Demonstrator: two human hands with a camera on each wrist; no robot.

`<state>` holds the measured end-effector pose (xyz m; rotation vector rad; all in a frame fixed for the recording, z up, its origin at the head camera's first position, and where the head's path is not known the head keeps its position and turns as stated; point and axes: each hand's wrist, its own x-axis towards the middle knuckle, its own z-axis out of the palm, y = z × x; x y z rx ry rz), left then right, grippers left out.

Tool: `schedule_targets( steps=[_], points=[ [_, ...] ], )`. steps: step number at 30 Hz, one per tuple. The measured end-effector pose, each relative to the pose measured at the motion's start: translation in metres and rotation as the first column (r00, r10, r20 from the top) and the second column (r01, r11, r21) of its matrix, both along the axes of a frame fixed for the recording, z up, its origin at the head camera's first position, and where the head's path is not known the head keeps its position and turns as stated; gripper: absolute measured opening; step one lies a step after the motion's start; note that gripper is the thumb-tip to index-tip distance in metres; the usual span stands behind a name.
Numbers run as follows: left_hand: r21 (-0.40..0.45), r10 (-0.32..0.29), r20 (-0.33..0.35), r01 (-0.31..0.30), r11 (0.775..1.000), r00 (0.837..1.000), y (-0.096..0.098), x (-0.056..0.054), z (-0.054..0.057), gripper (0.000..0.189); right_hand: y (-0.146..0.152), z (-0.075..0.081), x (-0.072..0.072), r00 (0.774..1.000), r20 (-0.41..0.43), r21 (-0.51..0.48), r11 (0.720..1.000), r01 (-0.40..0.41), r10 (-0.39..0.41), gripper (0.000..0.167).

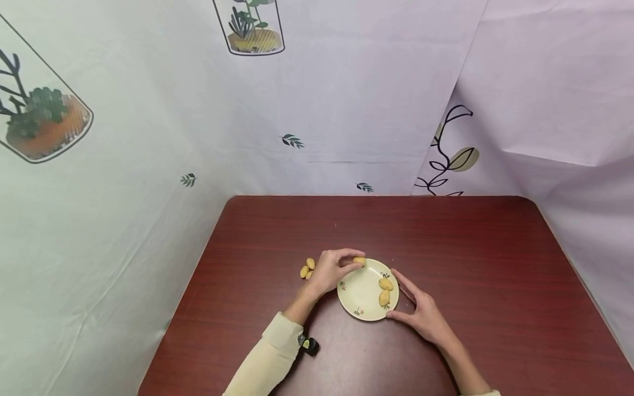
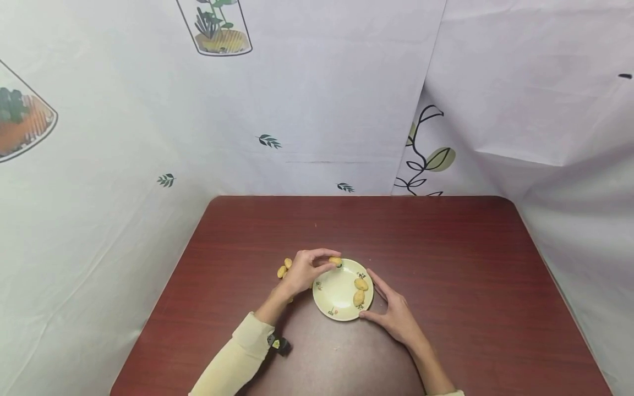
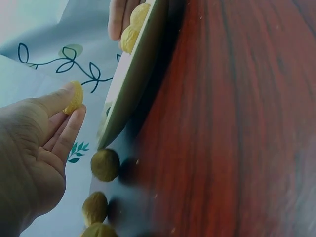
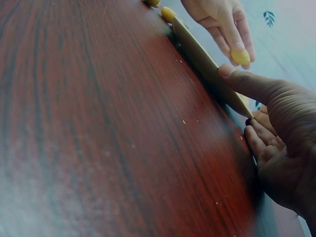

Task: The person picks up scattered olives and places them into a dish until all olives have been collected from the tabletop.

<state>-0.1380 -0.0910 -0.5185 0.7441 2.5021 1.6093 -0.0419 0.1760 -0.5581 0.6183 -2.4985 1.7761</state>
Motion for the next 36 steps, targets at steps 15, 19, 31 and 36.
schedule_targets(
  steps=[15,19,31,36],
  points=[
    [-0.114,-0.009,-0.123,-0.005,0.993,0.992,0.024,0.011,-0.012,0.023,0.0,-0.002,0.002,1.0,0.007,0.012,1.0,0.009,-0.009,0.1],
    [-0.179,-0.029,-0.165,-0.001,0.984,0.986,0.027,0.013,-0.015,0.024,0.0,-0.002,0.003,1.0,0.009,0.019,1.0,0.01,-0.01,0.1],
    [-0.267,-0.068,-0.23,0.004,0.964,0.971,0.029,0.014,-0.016,0.026,0.0,-0.001,0.002,1.0,0.017,0.01,1.0,0.008,-0.008,0.101],
    [-0.274,-0.078,-0.237,0.011,0.962,0.968,0.03,0.013,-0.016,0.027,0.0,0.0,0.001,1.0,0.02,0.011,1.0,0.012,-0.012,0.101]
  ],
)
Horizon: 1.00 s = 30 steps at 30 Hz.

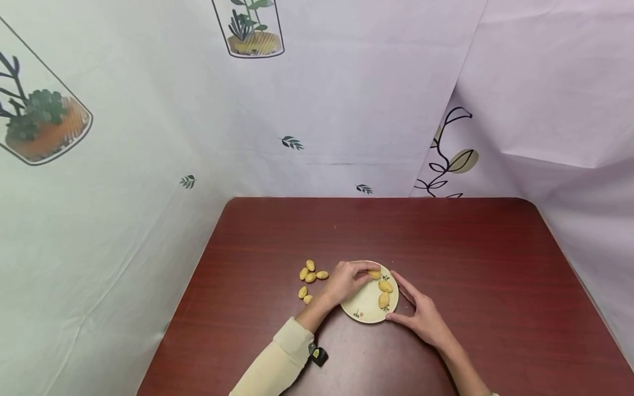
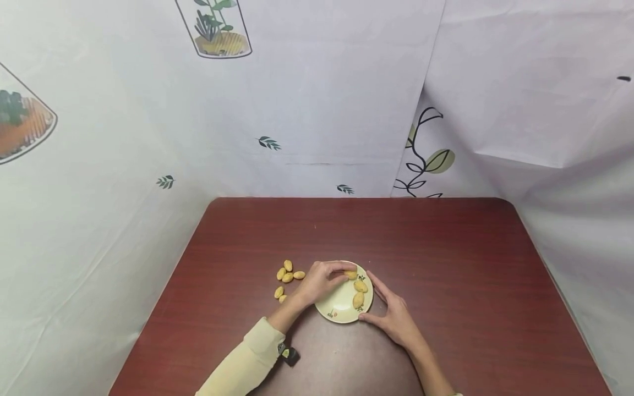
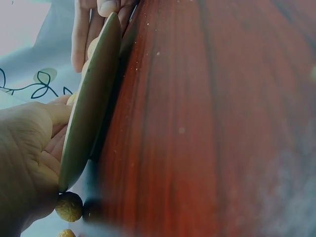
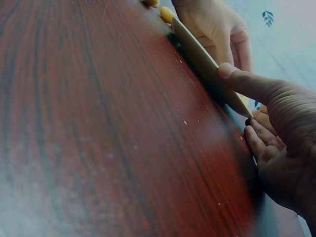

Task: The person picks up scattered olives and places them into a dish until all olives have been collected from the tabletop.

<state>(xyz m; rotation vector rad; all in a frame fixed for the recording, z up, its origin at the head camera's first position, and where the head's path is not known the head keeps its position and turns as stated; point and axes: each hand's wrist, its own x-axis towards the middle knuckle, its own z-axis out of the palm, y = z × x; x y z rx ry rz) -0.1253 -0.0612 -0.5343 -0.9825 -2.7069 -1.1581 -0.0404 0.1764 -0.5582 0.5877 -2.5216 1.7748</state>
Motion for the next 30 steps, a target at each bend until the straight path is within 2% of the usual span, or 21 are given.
schedule_targets(
  steps=[7,19,24,30],
  points=[
    [-0.022,0.02,0.026,-0.019,1.0,0.999,0.0016,-0.0003,-0.0009,0.027,0.0004,-0.0003,0.0005,1.0,-0.006,-0.008,1.0,0.004,-0.004,0.101],
    [0.011,0.025,0.103,-0.026,1.0,0.994,0.0019,0.0,-0.0033,0.024,-0.001,-0.0001,0.0003,1.0,-0.004,-0.003,1.0,0.001,-0.001,0.101],
    [-0.027,0.037,0.09,-0.035,0.999,0.995,0.0017,-0.0007,-0.004,0.025,-0.0016,0.0007,0.0007,1.0,0.004,-0.001,1.0,0.004,-0.004,0.101],
    [-0.077,0.028,0.04,-0.025,0.997,0.999,0.0002,-0.0009,-0.0027,0.027,-0.002,0.001,0.0009,1.0,0.006,-0.006,1.0,0.005,-0.004,0.101]
  ],
)
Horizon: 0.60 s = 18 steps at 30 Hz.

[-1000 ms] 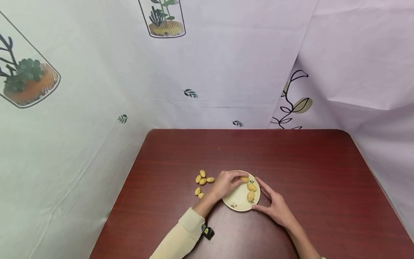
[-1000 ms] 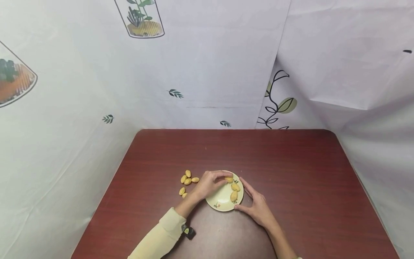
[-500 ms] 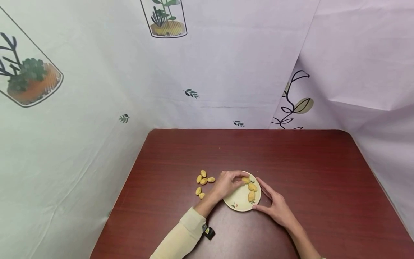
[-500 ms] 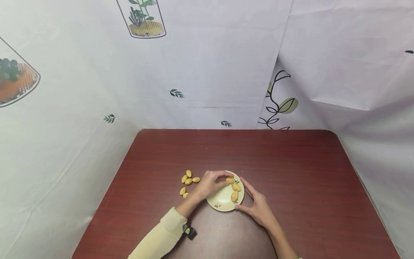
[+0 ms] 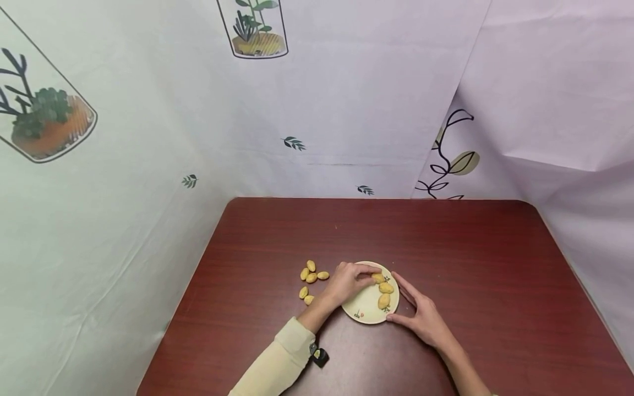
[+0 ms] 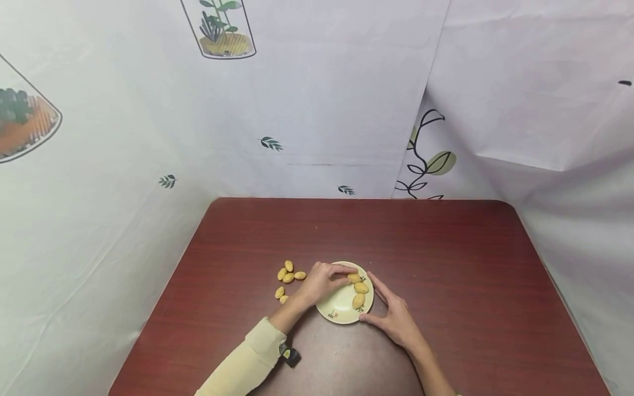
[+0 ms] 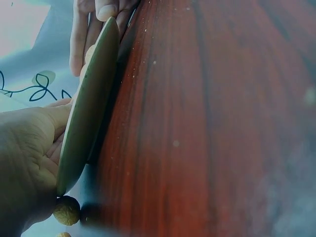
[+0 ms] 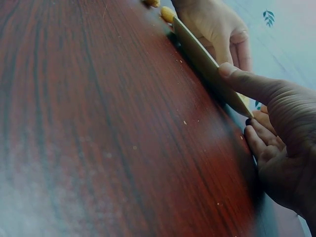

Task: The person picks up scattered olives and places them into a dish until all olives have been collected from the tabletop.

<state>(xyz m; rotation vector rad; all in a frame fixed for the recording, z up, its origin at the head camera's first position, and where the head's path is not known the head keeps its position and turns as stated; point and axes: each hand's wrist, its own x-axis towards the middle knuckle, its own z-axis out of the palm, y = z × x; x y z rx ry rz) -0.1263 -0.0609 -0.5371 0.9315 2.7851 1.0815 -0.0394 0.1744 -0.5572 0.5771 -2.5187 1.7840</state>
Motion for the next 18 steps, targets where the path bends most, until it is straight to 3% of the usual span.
schedule_targets(
  steps=[9,18],
  points=[
    [0.015,-0.023,-0.043,0.024,1.0,0.999,-0.002,-0.0008,-0.0002,0.026,-0.0001,-0.0007,-0.0004,1.0,0.001,0.0,1.0,0.0,0.0,0.101],
    [0.013,-0.022,-0.042,0.022,1.0,0.999,-0.0016,-0.0007,-0.0007,0.025,0.0004,-0.0008,0.0001,1.0,0.006,0.007,1.0,0.006,-0.006,0.101]
  ],
)
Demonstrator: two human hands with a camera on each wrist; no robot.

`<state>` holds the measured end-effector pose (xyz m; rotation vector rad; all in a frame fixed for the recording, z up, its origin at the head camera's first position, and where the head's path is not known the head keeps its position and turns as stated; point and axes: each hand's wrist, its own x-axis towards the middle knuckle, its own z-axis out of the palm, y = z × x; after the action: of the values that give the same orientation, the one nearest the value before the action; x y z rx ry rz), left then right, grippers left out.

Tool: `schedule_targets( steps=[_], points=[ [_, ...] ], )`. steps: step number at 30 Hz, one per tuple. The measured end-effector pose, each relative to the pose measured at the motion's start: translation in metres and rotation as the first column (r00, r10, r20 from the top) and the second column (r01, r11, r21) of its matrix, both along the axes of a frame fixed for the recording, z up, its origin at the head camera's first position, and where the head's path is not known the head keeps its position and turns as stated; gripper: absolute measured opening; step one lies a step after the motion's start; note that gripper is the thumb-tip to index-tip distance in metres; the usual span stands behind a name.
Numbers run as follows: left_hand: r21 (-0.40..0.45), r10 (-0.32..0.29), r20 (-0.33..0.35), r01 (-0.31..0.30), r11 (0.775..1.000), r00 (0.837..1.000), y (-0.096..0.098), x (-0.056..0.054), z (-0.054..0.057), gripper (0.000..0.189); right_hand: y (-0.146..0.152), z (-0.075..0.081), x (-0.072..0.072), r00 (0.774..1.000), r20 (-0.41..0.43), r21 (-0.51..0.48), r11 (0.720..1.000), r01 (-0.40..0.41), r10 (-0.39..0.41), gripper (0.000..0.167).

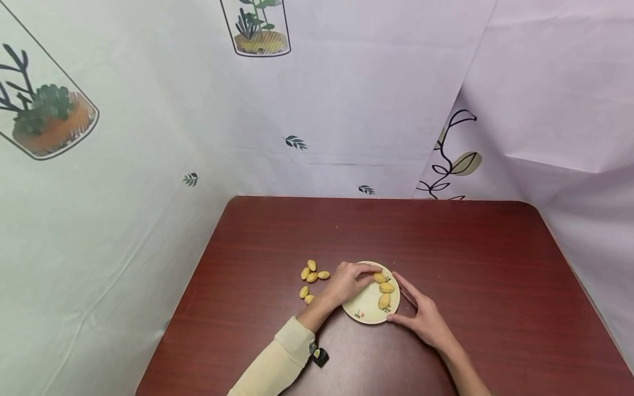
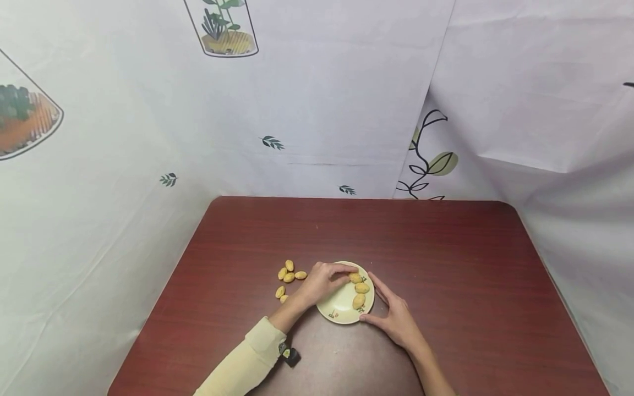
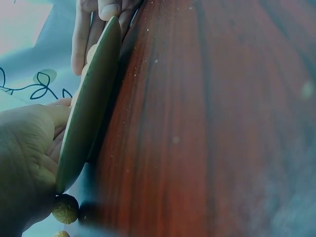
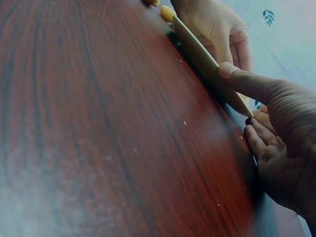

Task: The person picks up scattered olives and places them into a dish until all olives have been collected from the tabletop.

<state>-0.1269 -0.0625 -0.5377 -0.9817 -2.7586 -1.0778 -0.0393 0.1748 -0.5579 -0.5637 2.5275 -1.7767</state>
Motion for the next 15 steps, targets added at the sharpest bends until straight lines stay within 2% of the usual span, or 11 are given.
schedule_targets(
  steps=[5,10,15],
  points=[
    [0.017,0.004,0.008,-0.004,1.0,1.0,0.0016,0.0006,0.0,0.025,0.0001,0.0005,0.0005,1.0,-0.003,-0.004,1.0,-0.002,0.002,0.101],
    [0.045,0.002,0.053,-0.004,0.999,0.999,0.0019,0.0008,0.0008,0.026,-0.0001,0.0013,0.0006,1.0,-0.011,-0.017,1.0,-0.01,0.009,0.101],
    [0.069,0.002,0.029,-0.004,0.998,1.0,-0.002,0.0009,0.0041,0.028,-0.0002,0.0014,0.0003,1.0,-0.013,-0.009,1.0,-0.012,0.012,0.101]
  ],
)
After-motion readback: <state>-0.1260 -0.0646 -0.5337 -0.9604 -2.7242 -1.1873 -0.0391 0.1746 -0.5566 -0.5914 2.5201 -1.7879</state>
